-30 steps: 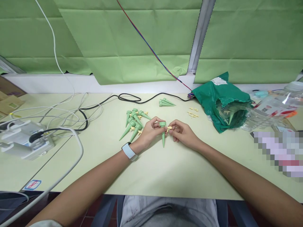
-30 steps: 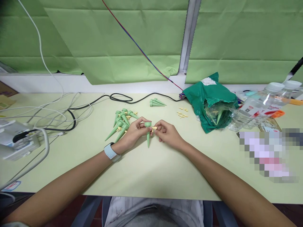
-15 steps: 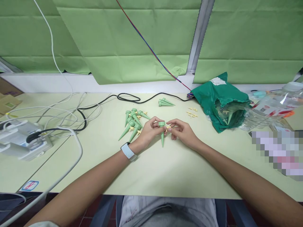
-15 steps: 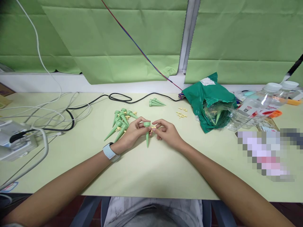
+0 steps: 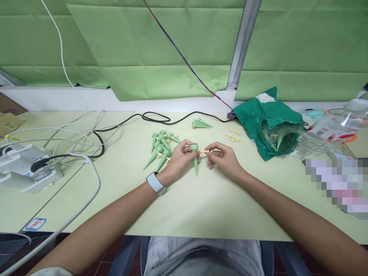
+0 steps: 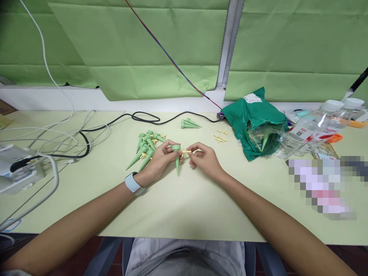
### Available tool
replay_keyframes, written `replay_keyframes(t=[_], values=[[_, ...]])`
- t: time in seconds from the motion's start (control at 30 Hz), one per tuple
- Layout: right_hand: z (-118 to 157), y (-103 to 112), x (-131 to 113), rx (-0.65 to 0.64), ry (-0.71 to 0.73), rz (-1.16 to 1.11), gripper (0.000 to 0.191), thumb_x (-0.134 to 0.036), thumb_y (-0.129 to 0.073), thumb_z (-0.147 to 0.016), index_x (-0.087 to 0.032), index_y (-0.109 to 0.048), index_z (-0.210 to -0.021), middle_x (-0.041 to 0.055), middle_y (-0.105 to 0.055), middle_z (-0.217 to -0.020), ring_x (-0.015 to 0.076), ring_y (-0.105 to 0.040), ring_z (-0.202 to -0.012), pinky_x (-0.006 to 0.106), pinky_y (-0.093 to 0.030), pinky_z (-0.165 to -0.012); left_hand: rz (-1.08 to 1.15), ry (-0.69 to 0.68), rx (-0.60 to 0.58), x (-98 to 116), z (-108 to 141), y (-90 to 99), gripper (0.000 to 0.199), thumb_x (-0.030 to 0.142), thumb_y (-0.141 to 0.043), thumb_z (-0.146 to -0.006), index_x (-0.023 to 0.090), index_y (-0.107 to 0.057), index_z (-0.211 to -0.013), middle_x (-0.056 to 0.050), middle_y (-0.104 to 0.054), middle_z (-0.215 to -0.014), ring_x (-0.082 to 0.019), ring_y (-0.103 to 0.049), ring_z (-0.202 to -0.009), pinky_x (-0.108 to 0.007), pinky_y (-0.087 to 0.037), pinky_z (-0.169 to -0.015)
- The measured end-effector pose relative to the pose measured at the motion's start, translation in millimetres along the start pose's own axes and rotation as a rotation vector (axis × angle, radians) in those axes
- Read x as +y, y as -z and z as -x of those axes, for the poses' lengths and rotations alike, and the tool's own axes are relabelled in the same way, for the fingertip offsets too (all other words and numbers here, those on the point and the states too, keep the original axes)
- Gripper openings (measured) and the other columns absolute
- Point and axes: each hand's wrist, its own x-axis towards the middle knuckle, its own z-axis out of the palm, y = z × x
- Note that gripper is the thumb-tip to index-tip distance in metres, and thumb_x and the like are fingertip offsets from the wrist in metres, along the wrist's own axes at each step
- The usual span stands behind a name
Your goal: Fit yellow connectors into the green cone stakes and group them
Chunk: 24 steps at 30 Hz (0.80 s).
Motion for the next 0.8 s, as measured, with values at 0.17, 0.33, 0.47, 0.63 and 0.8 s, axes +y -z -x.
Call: replay_keyframes(t=[0.17,0.33,0.47,0.63,0.8], values=[[-24.7,45.4,4.5,0.272,0.221,0.499,0.019,-0.037,-0.063,-0.088,-0.021,-0.067,-0.095,0.0046,-0.071,-0.084,0.0175,-0.064,-0.062,0.032,-0.049,-0.063,-0.001,0.008,0.014,2.6,1.4,-0.8,0.029,0.027,-0.077,-0.080,0.021,-0.054,-0.096,0.002,-0.065,-0.073,-0.016,-0.067,-0.072,-0.032,-0.052,-0.077],[-49.1,110.1,24.3,0.575,0.208,0.922,0.012,-0.029,-0.061,-0.086,-0.020,-0.065,-0.093,0.0075,-0.075,-0.093,0.0204,-0.064,-0.070,0.034,-0.046,-0.074,0.013,0.019,0.046,2.6,1.3,-1.3,0.031,0.027,-0.079,-0.079,0.021,-0.055,-0.097,0.002,-0.064,-0.077,-0.016,-0.067,-0.073,-0.034,-0.053,-0.079],[-51.9,133.2,35.0,0.631,0.144,1.097,0.012,-0.028,-0.058,-0.087,-0.020,-0.065,-0.094,0.0106,-0.074,-0.094,0.0259,-0.064,-0.082,0.034,-0.043,-0.072,0.016,0.017,0.054,1.5,0.6,-1.8,0.030,0.028,-0.079,-0.078,0.021,-0.055,-0.095,0.003,-0.062,-0.075,-0.016,-0.067,-0.073,-0.033,-0.053,-0.079],[-55.0,138.2,41.4,0.656,0.036,1.132,0.013,-0.022,-0.059,-0.083,-0.020,-0.068,-0.092,0.0102,-0.074,-0.089,0.0252,-0.063,-0.079,0.033,-0.042,-0.069,0.039,0.009,0.069,3.4,1.1,-2.9,0.033,0.027,-0.080,-0.076,0.021,-0.056,-0.097,0.004,-0.060,-0.073,-0.016,-0.068,-0.074,-0.032,-0.053,-0.077],[-57.1,139.2,43.9,0.649,0.028,1.085,0.015,-0.023,-0.060,-0.082,-0.019,-0.073,-0.090,0.0105,-0.074,-0.093,0.0244,-0.064,-0.081,0.033,-0.044,-0.070,0.047,-0.004,0.080,4.4,0.8,-2.7,0.034,0.027,-0.081,-0.074,0.021,-0.056,-0.096,0.004,-0.060,-0.072,-0.016,-0.068,-0.073,-0.032,-0.053,-0.078]])
